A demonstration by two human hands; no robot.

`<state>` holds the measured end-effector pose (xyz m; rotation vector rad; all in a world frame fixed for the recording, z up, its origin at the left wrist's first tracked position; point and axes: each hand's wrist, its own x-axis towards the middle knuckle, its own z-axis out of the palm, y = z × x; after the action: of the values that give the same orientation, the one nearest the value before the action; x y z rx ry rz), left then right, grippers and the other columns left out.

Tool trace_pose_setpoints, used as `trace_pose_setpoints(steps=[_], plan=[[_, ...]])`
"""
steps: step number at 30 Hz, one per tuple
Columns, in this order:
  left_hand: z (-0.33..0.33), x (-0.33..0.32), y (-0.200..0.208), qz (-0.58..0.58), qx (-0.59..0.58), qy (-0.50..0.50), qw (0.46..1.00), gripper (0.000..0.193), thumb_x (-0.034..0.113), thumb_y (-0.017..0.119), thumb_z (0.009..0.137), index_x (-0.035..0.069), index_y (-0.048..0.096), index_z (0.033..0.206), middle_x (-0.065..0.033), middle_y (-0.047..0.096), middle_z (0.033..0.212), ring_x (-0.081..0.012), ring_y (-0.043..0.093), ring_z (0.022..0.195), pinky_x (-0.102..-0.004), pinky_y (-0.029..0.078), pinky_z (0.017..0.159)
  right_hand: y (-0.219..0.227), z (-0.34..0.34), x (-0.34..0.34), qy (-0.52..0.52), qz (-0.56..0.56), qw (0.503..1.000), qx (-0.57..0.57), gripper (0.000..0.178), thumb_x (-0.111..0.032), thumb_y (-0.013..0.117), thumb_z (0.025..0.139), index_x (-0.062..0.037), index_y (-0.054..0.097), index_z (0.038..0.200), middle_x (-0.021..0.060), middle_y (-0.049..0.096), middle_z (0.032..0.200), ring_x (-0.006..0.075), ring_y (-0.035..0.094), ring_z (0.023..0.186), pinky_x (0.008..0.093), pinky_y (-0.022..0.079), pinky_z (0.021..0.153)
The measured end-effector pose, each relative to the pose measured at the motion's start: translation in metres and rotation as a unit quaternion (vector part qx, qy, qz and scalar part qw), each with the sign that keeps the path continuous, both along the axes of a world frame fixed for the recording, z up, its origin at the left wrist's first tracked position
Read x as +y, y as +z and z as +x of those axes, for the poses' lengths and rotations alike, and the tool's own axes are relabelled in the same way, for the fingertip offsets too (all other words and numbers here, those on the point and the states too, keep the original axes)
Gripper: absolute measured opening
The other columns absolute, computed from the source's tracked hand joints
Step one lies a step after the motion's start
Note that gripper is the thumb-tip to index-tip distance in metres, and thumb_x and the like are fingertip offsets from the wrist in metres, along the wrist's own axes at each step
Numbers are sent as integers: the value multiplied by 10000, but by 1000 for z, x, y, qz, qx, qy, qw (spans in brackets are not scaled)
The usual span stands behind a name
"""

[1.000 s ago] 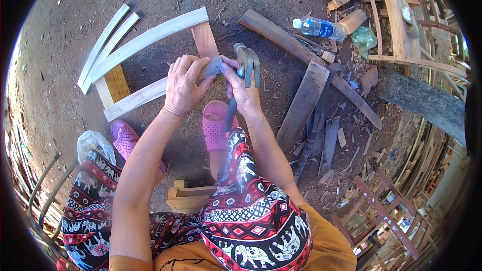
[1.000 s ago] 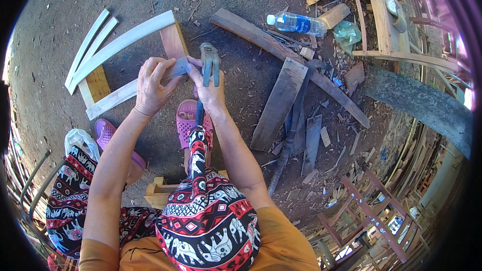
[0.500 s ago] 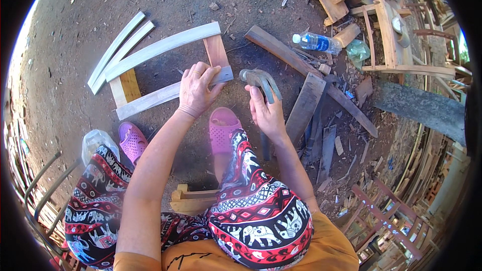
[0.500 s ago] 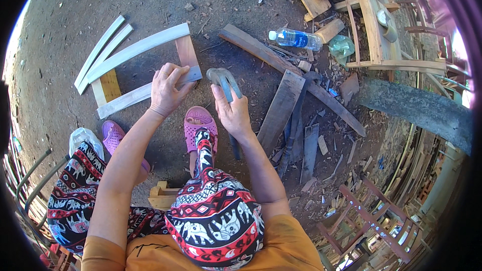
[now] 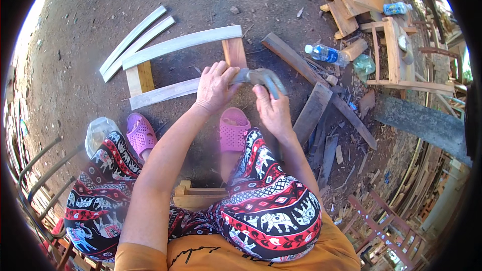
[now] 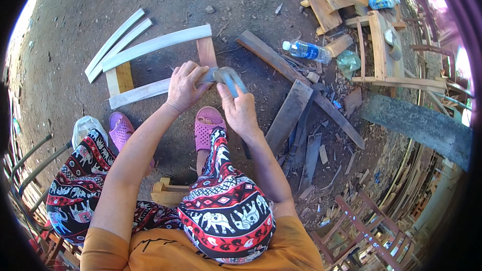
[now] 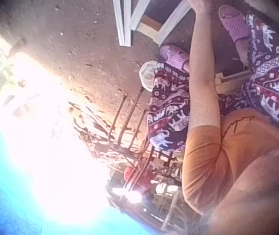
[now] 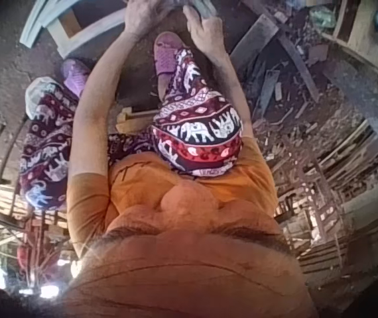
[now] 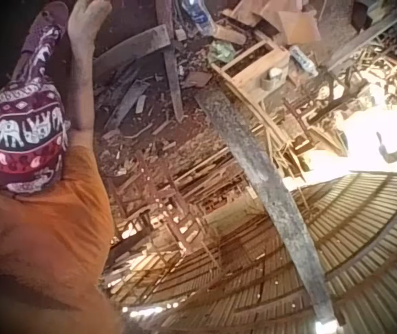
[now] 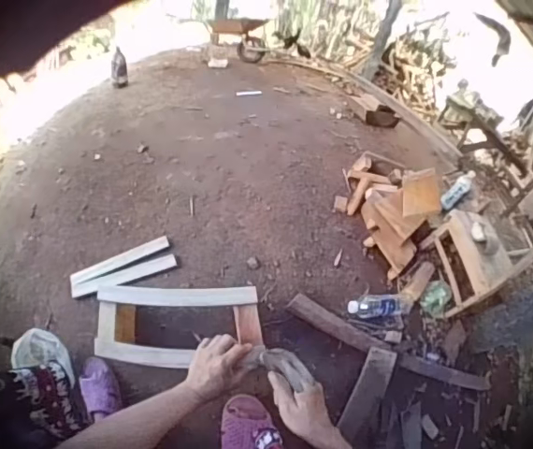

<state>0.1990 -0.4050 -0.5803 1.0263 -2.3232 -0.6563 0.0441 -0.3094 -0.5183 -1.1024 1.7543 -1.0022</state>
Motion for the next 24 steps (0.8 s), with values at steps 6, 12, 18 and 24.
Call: trace_pose_setpoints(steps=[6, 12, 18, 24], plan=[[9, 1, 3, 27, -25, 8, 999, 376, 245, 752, 717, 125, 611, 1044, -50, 523, 924, -245, 553, 917, -393, 418, 781, 46, 17, 3, -33, -93, 995, 31, 257, -207, 555, 993, 23, 623, 1083, 79, 625, 745, 128, 591, 570, 290, 454, 507], [3, -1, -2, 5, -2, 2, 1000, 402, 235, 770, 707, 98, 624, 1055, -50, 550, 911, -246, 563, 882, -389, 433, 753, 18, 4, -3, -23, -28, 999, 41, 229, -146, 526, 997, 4, 596, 1156, 127, 651, 944, 136, 583, 620, 284, 449, 524], [4, -3, 3, 22, -32, -1, 999, 397, 240, 752, 706, 124, 617, 1061, -49, 527, 927, -238, 557, 933, -391, 422, 793, 17, 16, 4, -40, -207, 974, 77, 229, -185, 471, 1019, 6, 574, 1093, 90, 590, 880, 151, 569, 687, 281, 438, 557], [6, -2, 5, 3, -14, 4, 1000, 396, 217, 768, 701, 100, 622, 1049, -51, 543, 916, -253, 561, 904, -391, 431, 758, 30, 5, -3, -19, -103, 981, 163, 266, -252, 477, 1030, -11, 591, 1035, -20, 490, 644, 50, 448, 514, 226, 351, 442]])
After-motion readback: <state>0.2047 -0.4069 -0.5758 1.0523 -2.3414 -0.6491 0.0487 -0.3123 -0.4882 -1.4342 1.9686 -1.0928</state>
